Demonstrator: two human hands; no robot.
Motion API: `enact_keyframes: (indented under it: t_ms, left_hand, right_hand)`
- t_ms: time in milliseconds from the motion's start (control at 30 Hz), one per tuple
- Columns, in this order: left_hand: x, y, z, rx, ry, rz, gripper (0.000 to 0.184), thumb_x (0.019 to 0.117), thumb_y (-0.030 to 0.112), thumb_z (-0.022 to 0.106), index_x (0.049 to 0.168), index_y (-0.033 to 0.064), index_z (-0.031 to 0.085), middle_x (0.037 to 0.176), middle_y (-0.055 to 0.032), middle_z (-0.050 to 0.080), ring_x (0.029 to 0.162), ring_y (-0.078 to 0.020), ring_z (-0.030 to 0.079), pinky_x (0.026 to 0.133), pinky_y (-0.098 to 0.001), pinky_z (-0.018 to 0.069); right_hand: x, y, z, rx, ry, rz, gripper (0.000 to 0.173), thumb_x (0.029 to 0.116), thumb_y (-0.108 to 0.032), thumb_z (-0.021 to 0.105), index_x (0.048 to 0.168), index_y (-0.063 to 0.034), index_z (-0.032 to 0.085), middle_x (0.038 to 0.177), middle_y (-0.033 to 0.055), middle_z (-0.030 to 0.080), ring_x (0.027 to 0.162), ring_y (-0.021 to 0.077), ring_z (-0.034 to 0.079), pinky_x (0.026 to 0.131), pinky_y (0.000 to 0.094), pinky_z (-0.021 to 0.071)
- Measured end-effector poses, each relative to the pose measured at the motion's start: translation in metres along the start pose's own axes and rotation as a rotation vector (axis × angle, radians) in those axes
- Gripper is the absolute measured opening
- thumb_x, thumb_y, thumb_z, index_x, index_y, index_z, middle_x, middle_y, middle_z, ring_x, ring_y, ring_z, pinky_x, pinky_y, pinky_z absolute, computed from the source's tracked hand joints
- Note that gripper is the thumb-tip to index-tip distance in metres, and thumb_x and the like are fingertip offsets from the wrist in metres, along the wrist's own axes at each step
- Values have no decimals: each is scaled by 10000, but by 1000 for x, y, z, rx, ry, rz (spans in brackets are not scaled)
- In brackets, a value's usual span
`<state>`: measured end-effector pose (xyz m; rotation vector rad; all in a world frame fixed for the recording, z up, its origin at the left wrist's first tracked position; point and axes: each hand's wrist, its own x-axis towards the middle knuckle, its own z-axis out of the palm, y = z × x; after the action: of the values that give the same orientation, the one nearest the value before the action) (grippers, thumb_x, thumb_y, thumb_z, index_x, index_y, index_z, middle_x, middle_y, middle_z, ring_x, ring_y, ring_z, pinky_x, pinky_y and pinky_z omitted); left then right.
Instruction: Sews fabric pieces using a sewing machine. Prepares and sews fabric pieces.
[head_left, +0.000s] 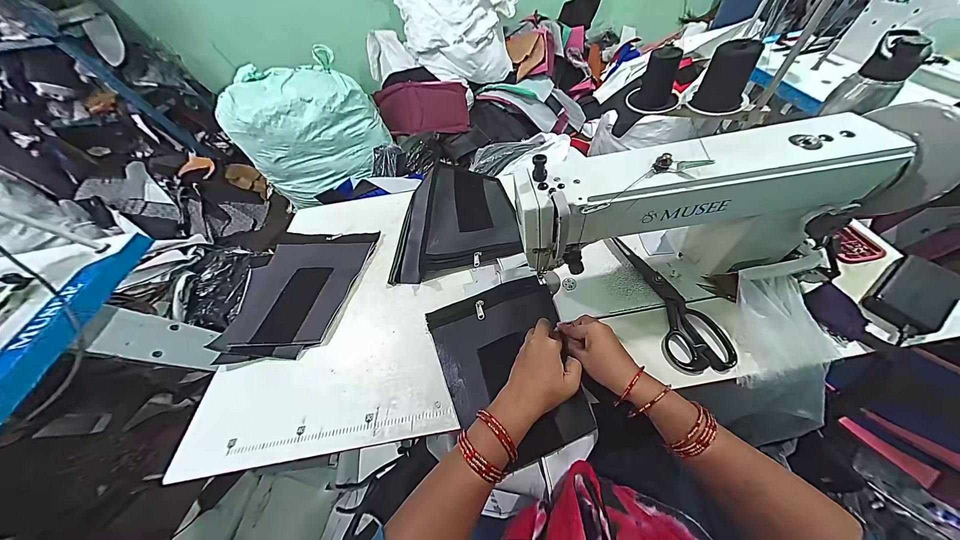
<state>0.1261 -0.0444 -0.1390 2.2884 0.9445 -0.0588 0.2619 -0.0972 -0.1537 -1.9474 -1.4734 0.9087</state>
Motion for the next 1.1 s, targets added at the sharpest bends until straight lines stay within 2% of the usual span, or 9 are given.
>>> enact_keyframes:
  t_ms: [200, 333, 433, 500, 533, 600, 700, 933, 1100]
  left_hand:
    - [-20, -14, 31, 16, 245, 240, 243, 849, 112, 612, 854, -104, 723, 1306, -294, 613, 1257, -438, 563, 1039, -470, 485]
    - [-22, -30, 40, 71, 484, 433, 182, 748, 113, 613, 673, -36, 686, 1029, -201, 750, 1049, -372, 706, 870, -438, 584]
    - [-4, -40, 16, 20, 483, 403, 193, 800, 50, 569, 789, -25, 747, 995, -162, 765, 1100, -373, 697, 958, -483, 552]
    - [16, -41, -3, 82, 400, 333, 349, 841, -18, 569, 1134, -5, 758, 1302, -175, 685, 1196, -394, 652, 977, -511, 546]
    - [26, -38, -14, 159, 274, 288, 485, 881, -35, 542, 1341, 47, 673, 1485, -137, 572, 1252, -387, 614, 982, -508, 531]
    - [47, -28, -32, 330, -3, 217, 599, 945, -47, 490, 1523, 111, 501, 1628, -70, 409, 1336, -370, 532, 993, -499, 506]
    - [63, -25, -38, 414, -150, 209, 473, 1004, -22, 433, 1462, 26, 541, 1550, -117, 496, 1362, -385, 505, 1033, -507, 489]
    - [48, -59, -24, 263, 109, 430, 455, 904, -11, 516, 1338, -23, 652, 1433, -142, 615, 1292, -359, 582, 1062, -440, 478]
    - [41, -70, -15, 276, 253, 463, 453, 882, 78, 520, 1294, 35, 705, 1397, -92, 657, 1314, -363, 581, 1104, -558, 405]
  right_hand:
    - [-4, -12, 10, -201, -30, 15, 378, 1018, 15, 439, 1343, 71, 621, 1268, 285, 594, 1144, 357, 622, 1005, 403, 497]
    - [-9, -4, 27, -337, 65, -90, 365, 1002, 46, 467, 1334, 100, 608, 1218, 295, 608, 1017, 375, 682, 881, 409, 571]
    - [-10, -5, 28, -366, 82, -109, 360, 970, 78, 493, 1306, 117, 619, 1208, 300, 608, 1010, 382, 684, 865, 413, 577]
    - [-10, -6, 29, -380, 74, -104, 308, 952, 81, 515, 1220, 130, 660, 1240, 323, 597, 1024, 403, 687, 867, 429, 581]
    - [-10, -6, 29, -393, 66, -98, 289, 957, 68, 520, 1194, 131, 673, 1249, 328, 591, 1028, 406, 685, 871, 429, 579]
    - [-10, -7, 29, -405, 68, -96, 253, 966, 50, 523, 1134, 131, 694, 1240, 337, 590, 1019, 407, 687, 864, 431, 579]
    - [-10, -7, 31, -418, 92, -96, 244, 973, 43, 522, 1115, 128, 701, 1225, 334, 598, 1000, 400, 694, 851, 426, 584]
    - [-10, 0, 39, -438, 215, -153, 273, 942, 68, 555, 1174, 116, 691, 1138, 287, 642, 929, 359, 714, 775, 392, 604]
    - [-10, -1, 40, -449, 246, -170, 277, 933, 66, 577, 1179, 112, 696, 1108, 284, 649, 874, 351, 720, 738, 387, 608]
